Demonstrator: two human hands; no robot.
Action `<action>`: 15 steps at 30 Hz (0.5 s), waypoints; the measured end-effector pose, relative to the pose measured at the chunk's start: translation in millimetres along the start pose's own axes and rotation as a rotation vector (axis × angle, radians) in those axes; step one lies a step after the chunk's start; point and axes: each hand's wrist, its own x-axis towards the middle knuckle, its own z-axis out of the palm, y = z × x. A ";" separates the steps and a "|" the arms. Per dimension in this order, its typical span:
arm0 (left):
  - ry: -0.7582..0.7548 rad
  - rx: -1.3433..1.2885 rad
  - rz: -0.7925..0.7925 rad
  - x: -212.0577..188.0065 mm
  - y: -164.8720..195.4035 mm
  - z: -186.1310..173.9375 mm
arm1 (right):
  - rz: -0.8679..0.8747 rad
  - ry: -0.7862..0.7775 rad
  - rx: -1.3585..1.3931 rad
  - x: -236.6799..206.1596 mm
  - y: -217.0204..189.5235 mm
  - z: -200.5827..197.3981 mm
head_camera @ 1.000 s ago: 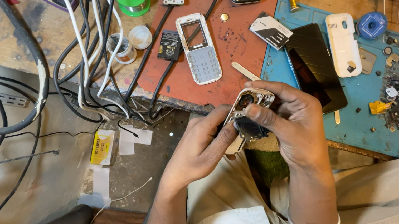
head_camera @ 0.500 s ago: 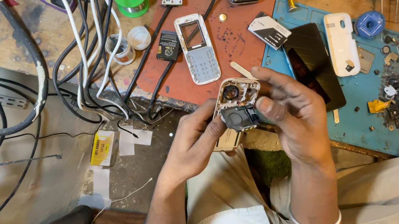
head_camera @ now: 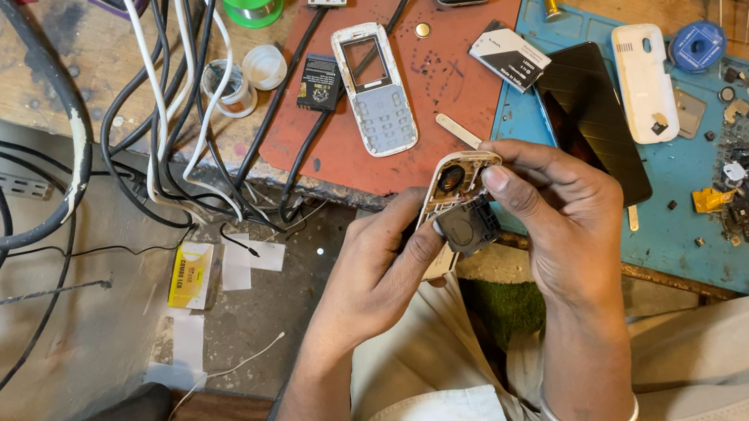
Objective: The person repairs a feature phone at a cluttered workbench. They pry open the phone's housing with a spudger, separate the front cover and keypad from the main body, reposition the board and screen assembly, snap the covers back together, and finally use a screwdriver on the phone.
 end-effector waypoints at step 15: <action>0.025 0.029 0.095 2.6 -6.2 -0.5 | 0.025 -0.011 -0.102 -0.3 -10.6 3.1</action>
